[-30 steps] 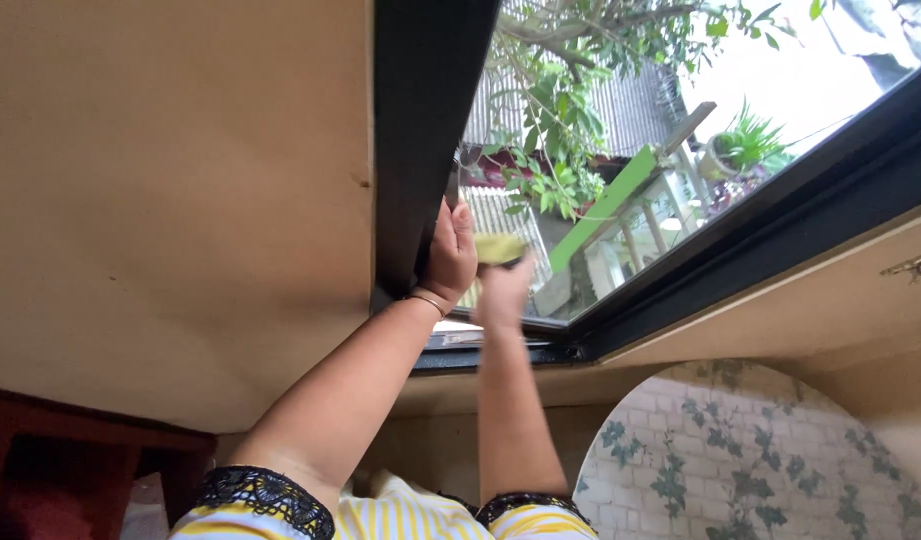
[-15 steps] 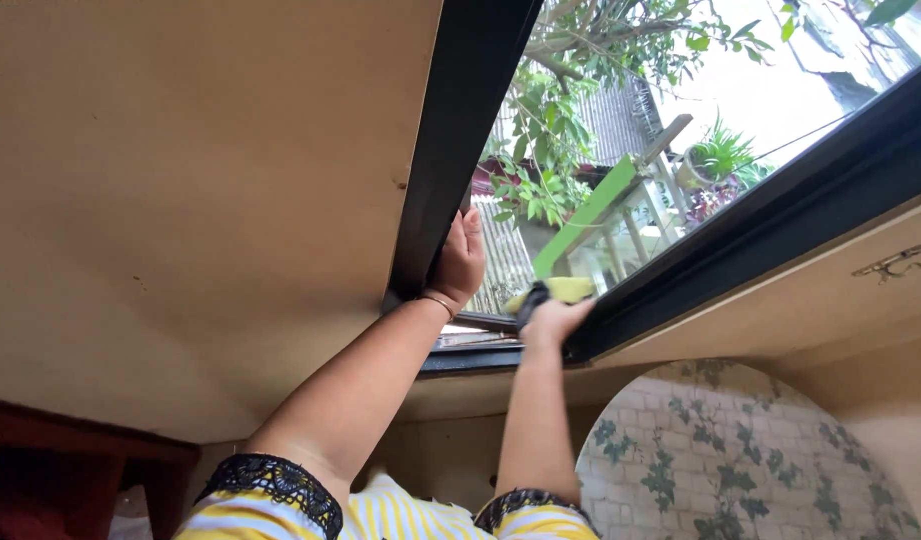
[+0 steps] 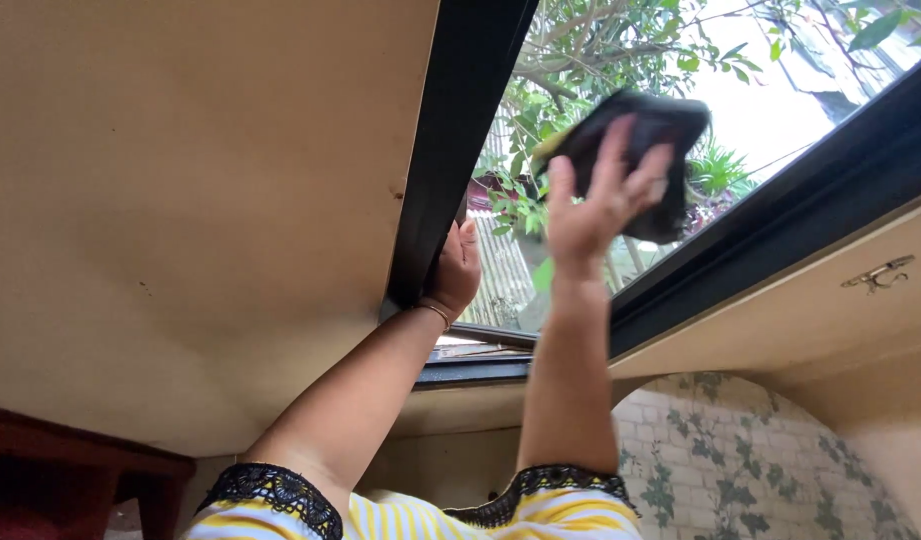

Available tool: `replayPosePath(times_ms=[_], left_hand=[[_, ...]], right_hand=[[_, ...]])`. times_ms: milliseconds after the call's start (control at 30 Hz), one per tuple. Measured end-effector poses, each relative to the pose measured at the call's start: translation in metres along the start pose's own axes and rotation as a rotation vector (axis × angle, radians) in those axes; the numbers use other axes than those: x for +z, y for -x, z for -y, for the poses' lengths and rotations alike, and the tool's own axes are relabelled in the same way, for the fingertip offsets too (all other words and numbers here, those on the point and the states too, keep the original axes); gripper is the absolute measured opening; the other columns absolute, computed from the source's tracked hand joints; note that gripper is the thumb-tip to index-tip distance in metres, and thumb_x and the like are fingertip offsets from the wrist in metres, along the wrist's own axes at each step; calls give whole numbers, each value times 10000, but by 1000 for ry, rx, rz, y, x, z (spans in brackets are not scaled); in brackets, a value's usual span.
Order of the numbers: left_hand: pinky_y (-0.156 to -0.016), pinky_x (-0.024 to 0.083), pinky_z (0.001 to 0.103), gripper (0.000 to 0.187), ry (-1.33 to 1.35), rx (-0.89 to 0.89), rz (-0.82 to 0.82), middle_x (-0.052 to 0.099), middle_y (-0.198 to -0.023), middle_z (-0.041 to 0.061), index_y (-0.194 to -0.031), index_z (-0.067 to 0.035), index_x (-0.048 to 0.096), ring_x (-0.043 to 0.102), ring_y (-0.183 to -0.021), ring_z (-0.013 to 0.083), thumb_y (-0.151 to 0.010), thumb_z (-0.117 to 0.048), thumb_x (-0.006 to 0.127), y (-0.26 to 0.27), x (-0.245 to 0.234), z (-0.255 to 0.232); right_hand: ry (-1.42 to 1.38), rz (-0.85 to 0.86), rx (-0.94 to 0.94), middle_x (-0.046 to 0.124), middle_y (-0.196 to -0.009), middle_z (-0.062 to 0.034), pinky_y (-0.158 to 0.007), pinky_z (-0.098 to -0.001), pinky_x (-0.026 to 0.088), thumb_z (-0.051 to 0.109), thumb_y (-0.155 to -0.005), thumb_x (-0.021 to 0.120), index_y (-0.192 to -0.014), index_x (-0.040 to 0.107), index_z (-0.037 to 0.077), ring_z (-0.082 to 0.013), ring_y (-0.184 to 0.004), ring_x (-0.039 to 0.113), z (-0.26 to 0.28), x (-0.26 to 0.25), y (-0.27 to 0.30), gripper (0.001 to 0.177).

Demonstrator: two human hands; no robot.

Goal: The person wipes a window with a cloth, moving the cloth across the glass surface in repeated strokes. The person holds the window frame with one hand while cleaning with the other, covering different areas of the window pane.

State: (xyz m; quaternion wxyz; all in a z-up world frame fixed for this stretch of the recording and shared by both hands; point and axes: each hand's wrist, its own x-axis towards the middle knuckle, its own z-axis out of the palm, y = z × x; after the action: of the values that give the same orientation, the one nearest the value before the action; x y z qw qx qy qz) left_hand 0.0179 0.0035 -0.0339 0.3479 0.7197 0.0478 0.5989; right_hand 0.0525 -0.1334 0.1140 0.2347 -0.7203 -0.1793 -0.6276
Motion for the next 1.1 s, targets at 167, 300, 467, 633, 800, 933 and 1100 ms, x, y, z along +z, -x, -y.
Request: replayPosePath(times_ms=[167, 300, 467, 633, 800, 933, 1100], left_hand=[[-1045, 461, 485, 322, 10, 6, 15, 683, -1143, 247, -1205, 20, 672, 636, -1090, 441, -1061, -247, 565, -9, -13, -17], [-1040, 450, 519, 309, 81, -17, 43, 668, -1133, 270, -1181, 29, 663, 612, -1095, 477, -1062, -236, 557, 0, -3, -7], [-1056, 443, 509, 322, 74, 10, 37, 664, -1156, 256, -1232, 32, 640, 617, -1115, 462, -1070, -228, 541, 9, 12, 15], [-1028, 454, 528, 312, 58, 31, 37, 661, -1133, 266, -1222, 31, 635, 622, -1075, 482, -1064, -223, 544, -31, -32, -36], [-1014, 456, 530, 322, 98, 11, 29, 657, -1116, 276, -1226, 47, 630, 614, -1052, 500, -1065, -218, 542, -11, -9, -13], [-981, 476, 509, 299, 82, 11, 41, 675, -1064, 250, -1170, 32, 653, 632, -1007, 479, -1063, -220, 533, 7, 15, 13], [-939, 492, 522, 277, 27, 40, 33, 678, -1010, 271, -1083, 29, 664, 642, -973, 488, -1035, -230, 579, 9, 12, 16]], right_hand=[[83, 158, 389, 117, -1670, -288, -1276, -601, 232, 392, -896, 1002, -1681, 315, 288, -516, -1540, 234, -60, -20, 26, 1048], [92, 138, 533, 116, -1662, -328, -1279, -612, 109, 341, -929, 955, -1681, 287, 258, -523, -1552, 115, -66, -35, 73, 1009], [-17, 49, 781, 443, -1396, -397, -1190, -587, 255, 263, -953, 831, -1448, 490, -51, -539, -1347, 426, -92, -20, 190, 678], [-303, 177, 1585, 570, -1318, -331, -1116, -510, 394, 350, -994, 706, -1299, 526, -67, -419, -1266, 549, -37, -16, 256, 547], [-341, 387, 1456, 634, -1072, -276, -961, -519, 426, 234, -939, 731, -1124, 578, -78, -355, -1042, 600, 12, 2, 270, 394], [-329, 452, 692, 339, -1387, -308, -1139, -555, 336, 166, -916, 679, -1439, 451, 108, -502, -1321, 353, 42, 1, 198, 574], [-89, 334, 116, 147, -1629, -403, -1260, -570, 125, 132, -921, 645, -1584, 467, 130, -541, -1504, 201, 22, -3, 88, 687]])
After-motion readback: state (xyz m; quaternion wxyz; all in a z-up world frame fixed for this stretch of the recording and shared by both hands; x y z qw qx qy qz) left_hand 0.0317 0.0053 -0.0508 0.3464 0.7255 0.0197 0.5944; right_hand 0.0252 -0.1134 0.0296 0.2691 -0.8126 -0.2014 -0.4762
